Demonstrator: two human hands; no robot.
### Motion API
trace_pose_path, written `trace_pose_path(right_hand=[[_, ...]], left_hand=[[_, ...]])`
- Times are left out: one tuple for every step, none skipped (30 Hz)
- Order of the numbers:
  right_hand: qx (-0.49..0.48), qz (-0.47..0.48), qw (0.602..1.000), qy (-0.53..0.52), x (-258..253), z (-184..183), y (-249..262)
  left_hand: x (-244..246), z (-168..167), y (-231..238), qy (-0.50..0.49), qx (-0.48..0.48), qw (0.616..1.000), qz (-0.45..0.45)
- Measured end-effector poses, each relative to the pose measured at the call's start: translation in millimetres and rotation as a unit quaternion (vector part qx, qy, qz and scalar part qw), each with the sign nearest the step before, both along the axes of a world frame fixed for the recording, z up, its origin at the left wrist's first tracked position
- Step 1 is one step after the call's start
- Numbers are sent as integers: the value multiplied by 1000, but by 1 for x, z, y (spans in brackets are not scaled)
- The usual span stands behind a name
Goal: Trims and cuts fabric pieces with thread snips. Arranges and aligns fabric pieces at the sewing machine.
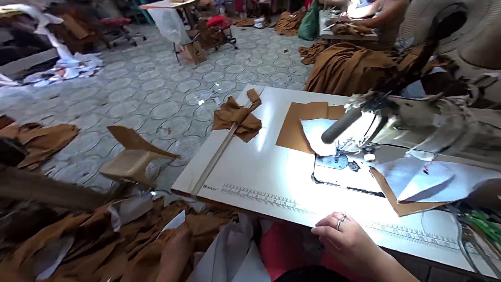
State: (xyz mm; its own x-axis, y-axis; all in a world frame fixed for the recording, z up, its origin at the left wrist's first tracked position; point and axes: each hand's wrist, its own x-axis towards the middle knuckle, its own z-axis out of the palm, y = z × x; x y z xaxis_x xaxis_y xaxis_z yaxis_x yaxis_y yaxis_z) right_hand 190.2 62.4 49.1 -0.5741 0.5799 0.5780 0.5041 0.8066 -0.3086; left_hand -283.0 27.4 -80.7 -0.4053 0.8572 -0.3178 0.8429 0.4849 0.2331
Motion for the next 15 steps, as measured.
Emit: trace_pose_path(right_hand=[[-28,11,999,22,4,-3,-4],[-72,26,995,57,6,-4,-8],[-137,49,984,106,6,-3,-11],[-221,81,958,161,3,0,-14],[-321,107,918,206,-5,6,-18],[-430,127,862,236,-14,13,-21],[-529,140,799,249,-26,19,-23],[-601,148,743,255,-37,24,-24],[-649,154,693,275,-48,27,-23],[-675,154,650,313,-56,31,-22],[-685,130,617,365,-63,36,-21],[-680,123,604,397,-64,42,-18],[-658,115,624,405,-61,50,-13],[-618,102,682,378,-52,62,-8],[-546,100,769,317,-40,71,-3]], left_hand=[[-6,0,-5,-47,33,998,24],[-4,6,-9,-120,73,988,62],[7,20,-12,-209,125,965,97],[25,39,-15,-305,190,927,108],[47,60,-17,-414,259,869,80],[73,85,-18,-535,298,790,28],[99,110,-18,-611,299,730,-60],[124,131,-15,-637,294,693,-167],[147,149,-5,-632,296,663,-272],[167,160,8,-602,305,647,-354],[185,166,22,-566,319,642,-407],[200,167,35,-558,327,637,-419],[214,165,46,-584,320,627,-404],[227,165,56,-628,298,614,-374],[240,167,62,-663,269,603,-353]])
